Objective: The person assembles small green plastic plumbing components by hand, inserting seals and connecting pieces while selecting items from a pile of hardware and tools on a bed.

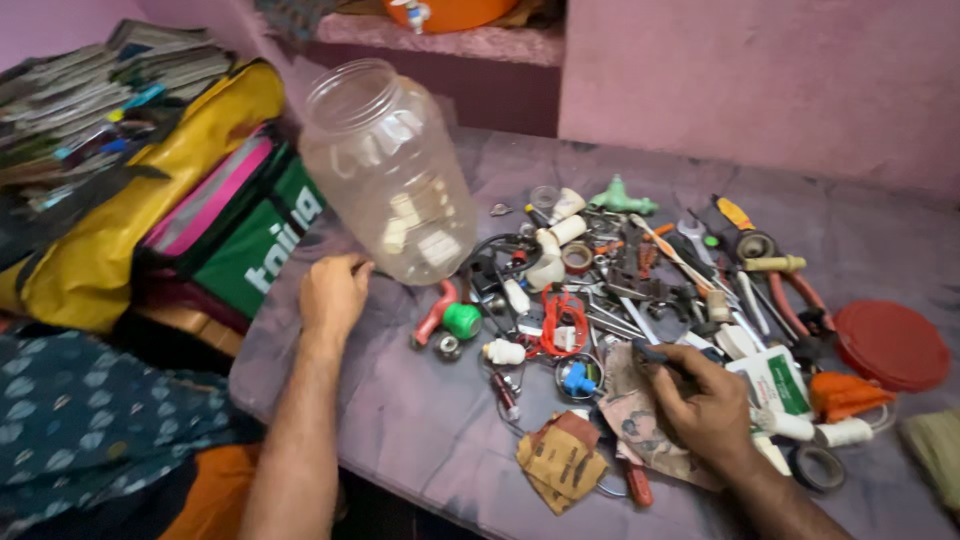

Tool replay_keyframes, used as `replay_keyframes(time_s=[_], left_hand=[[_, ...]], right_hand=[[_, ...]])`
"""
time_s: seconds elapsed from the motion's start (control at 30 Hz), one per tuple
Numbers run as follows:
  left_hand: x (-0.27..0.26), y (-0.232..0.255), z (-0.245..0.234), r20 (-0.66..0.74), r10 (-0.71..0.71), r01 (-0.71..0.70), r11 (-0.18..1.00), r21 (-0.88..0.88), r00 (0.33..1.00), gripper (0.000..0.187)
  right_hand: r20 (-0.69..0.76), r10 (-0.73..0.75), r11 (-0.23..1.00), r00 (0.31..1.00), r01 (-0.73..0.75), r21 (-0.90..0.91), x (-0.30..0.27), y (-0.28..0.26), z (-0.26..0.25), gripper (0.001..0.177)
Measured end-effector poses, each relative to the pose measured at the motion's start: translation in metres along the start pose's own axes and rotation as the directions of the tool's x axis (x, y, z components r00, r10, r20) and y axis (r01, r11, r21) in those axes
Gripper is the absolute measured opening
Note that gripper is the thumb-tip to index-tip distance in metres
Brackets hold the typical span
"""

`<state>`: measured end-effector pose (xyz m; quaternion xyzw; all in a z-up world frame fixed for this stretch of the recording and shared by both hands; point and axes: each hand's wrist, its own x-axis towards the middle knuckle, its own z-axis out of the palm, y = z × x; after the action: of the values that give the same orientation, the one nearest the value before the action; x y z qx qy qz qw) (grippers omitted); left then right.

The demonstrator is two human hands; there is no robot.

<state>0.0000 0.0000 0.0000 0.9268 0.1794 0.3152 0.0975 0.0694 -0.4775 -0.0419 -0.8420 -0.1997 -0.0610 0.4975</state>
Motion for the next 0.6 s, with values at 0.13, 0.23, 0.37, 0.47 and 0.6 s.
replay_keyframes(time_s=[0.13, 0.23, 0.37, 0.47, 0.6], left_hand=[[-0.015, 0.092, -0.012, 0.108, -0.12, 0.148, 0.944, -0.297, 0.987, 0.027], [-0.021, 0.149, 0.004, 0.188, 0.067, 0.037, 0.865, -0.501, 0.98, 0.026], [-0.036, 0.21, 0.034, 0.044, 0.433, -0.322, 0.73, -0.603, 0.9, 0.043], [-0.044, 0.251, 0.058, 0.091, 0.491, -0.339, 0.711, -0.616, 0.867, 0.039], [-0.035, 0.287, 0.099, 0.061, 0.521, -0.373, 0.683, -0.628, 0.851, 0.037]], right_hand=[[-0.042, -0.025, 0.997, 0.999, 0.022, -0.073, 0.001, 0.003, 0.001, 0.026], [-0.063, -0.127, 0.992, 0.99, 0.126, -0.018, 0.002, 0.007, 0.001, 0.024], [-0.063, -0.108, 0.993, 0.992, 0.104, -0.06, 0.002, 0.005, 0.0, 0.024], [-0.065, -0.122, 0.992, 0.99, 0.119, -0.05, 0.003, 0.0, -0.002, 0.023], [-0.046, -0.165, 0.984, 0.985, 0.162, -0.068, 0.004, -0.004, -0.005, 0.023]])
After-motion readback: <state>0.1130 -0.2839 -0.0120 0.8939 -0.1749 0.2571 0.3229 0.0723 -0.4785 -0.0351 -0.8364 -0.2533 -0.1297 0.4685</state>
